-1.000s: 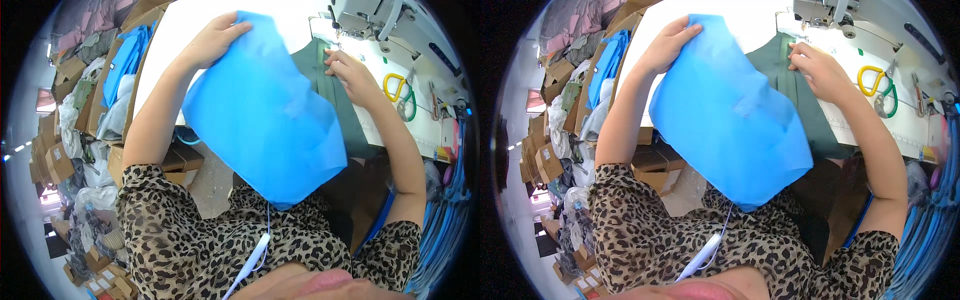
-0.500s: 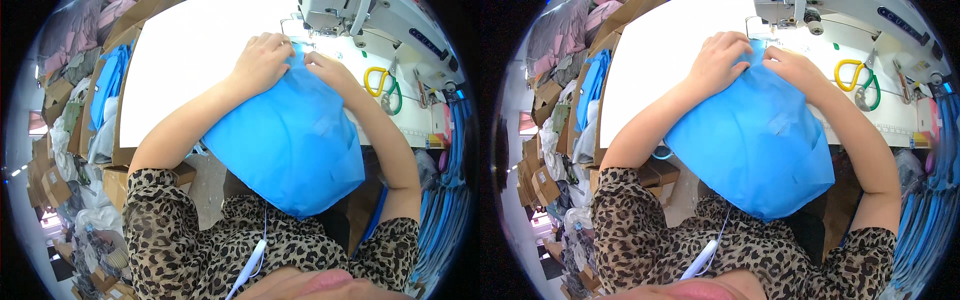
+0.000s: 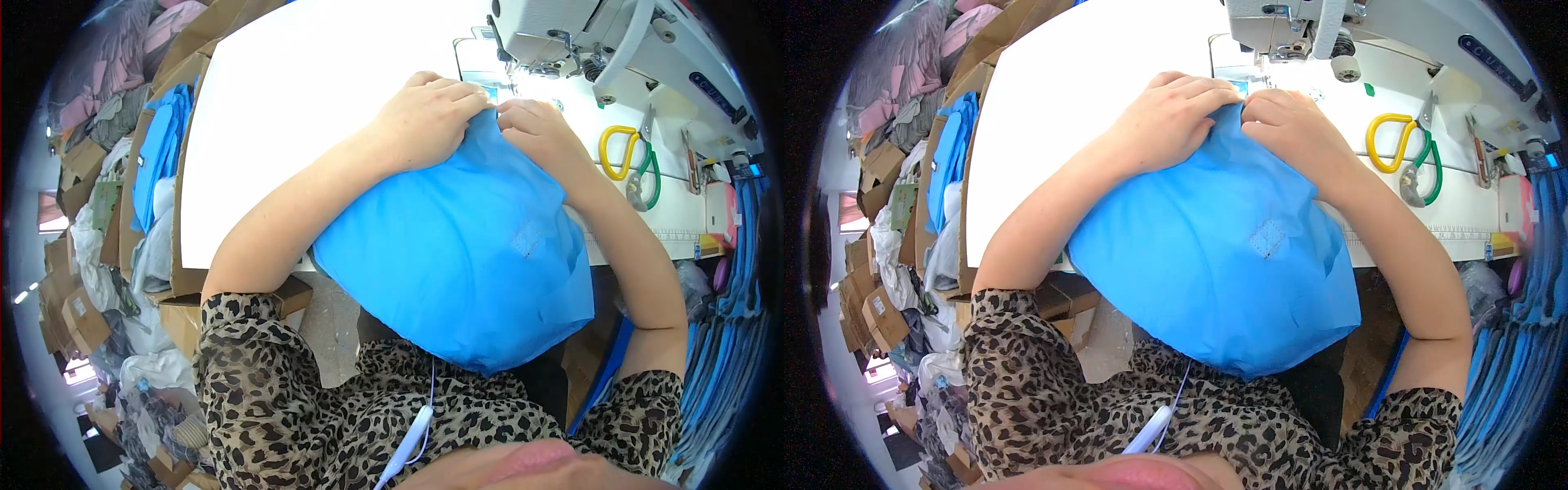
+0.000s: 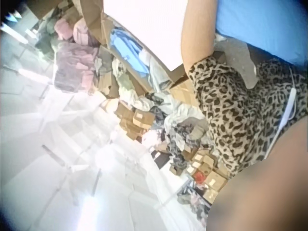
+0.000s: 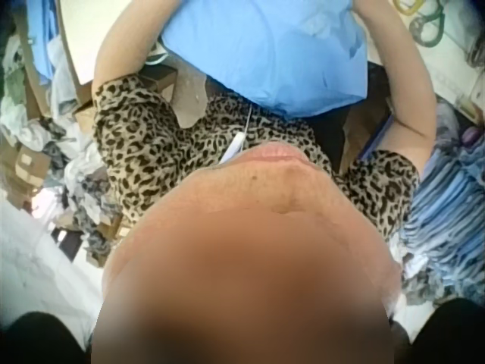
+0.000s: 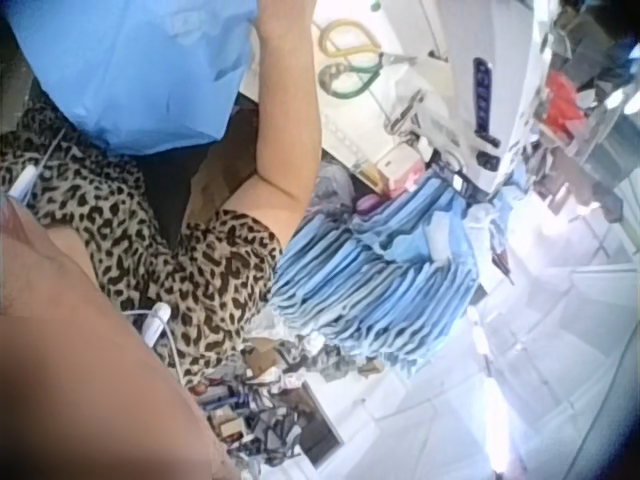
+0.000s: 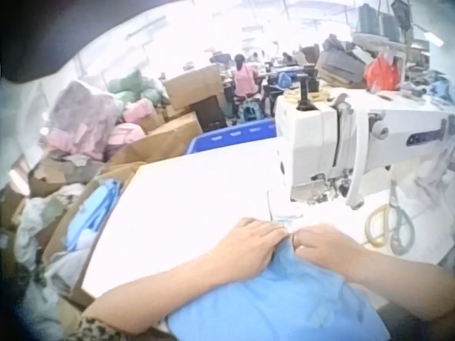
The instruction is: Sewing fabric components together using an industrial sewing machine to construct a bag.
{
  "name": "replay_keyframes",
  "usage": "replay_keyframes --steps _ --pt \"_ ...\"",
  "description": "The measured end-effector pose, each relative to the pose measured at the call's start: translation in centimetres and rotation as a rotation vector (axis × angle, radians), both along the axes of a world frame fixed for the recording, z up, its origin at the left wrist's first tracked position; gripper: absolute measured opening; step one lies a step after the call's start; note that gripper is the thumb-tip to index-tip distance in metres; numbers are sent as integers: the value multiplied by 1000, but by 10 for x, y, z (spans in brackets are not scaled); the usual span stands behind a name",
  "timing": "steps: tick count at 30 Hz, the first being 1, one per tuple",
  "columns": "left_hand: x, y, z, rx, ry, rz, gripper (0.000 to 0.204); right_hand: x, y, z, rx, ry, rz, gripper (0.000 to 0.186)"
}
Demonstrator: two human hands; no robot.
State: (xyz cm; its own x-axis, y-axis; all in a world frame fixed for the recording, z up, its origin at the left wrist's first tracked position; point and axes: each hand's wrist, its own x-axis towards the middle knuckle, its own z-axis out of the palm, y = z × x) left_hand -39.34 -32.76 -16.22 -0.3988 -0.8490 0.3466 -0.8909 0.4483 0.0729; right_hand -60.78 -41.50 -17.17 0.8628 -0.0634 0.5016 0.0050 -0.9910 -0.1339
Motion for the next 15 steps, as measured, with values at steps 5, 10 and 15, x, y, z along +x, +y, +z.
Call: replay_keyframes --steps 5,10,15 --pt "2 3 3 18 -6 5 37 -1 3 2 59 81 -21 22" --pt "-1 2 4 5 33 -28 37 -3 2 4 63 78 -23 21" --pt "-1 2 6 30 30 -33 37 -3 3 3 51 35 -22 21"
